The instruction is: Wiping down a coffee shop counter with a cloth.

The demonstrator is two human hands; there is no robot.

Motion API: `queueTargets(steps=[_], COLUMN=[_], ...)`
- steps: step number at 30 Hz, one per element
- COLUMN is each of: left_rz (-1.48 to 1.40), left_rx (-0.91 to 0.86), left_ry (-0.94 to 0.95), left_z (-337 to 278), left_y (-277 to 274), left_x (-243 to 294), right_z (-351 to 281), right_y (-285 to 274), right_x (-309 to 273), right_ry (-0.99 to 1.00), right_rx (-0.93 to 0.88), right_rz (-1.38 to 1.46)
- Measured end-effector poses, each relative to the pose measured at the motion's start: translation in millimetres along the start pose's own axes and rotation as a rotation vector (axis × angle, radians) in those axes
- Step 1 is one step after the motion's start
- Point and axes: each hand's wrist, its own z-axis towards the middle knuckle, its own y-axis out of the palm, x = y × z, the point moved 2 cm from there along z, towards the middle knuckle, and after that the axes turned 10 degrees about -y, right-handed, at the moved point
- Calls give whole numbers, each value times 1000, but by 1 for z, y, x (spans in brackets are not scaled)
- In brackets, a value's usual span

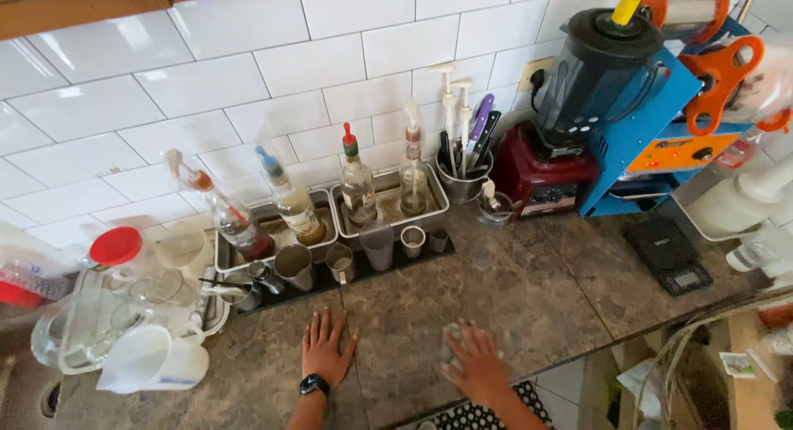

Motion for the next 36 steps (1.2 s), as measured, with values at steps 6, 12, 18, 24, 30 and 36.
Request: queueTargets(steps=[6,12,18,24,30,36], left_rz=[21,30,59,23,-9,16], left_rx=[-68,31,-138,-42,-74,207], left_ry=[-34,-10,-54,-27,-31,-9], left_z=[1,-1,3,2,11,20], left_y=[1,0,-3,9,49,93], left_x=[0,0,2,-1,-12,-20], right_z=[5,50,67,43,55,106], right_y=[-59,-3,18,32,7,12], right_x=[93,143,38,-22,38,87], right_ry=[453,624,331,-20,266,411], right_rx=[-33,158,62,34,-124,28], right_rz=[-243,-171,-125,-50,47,-245])
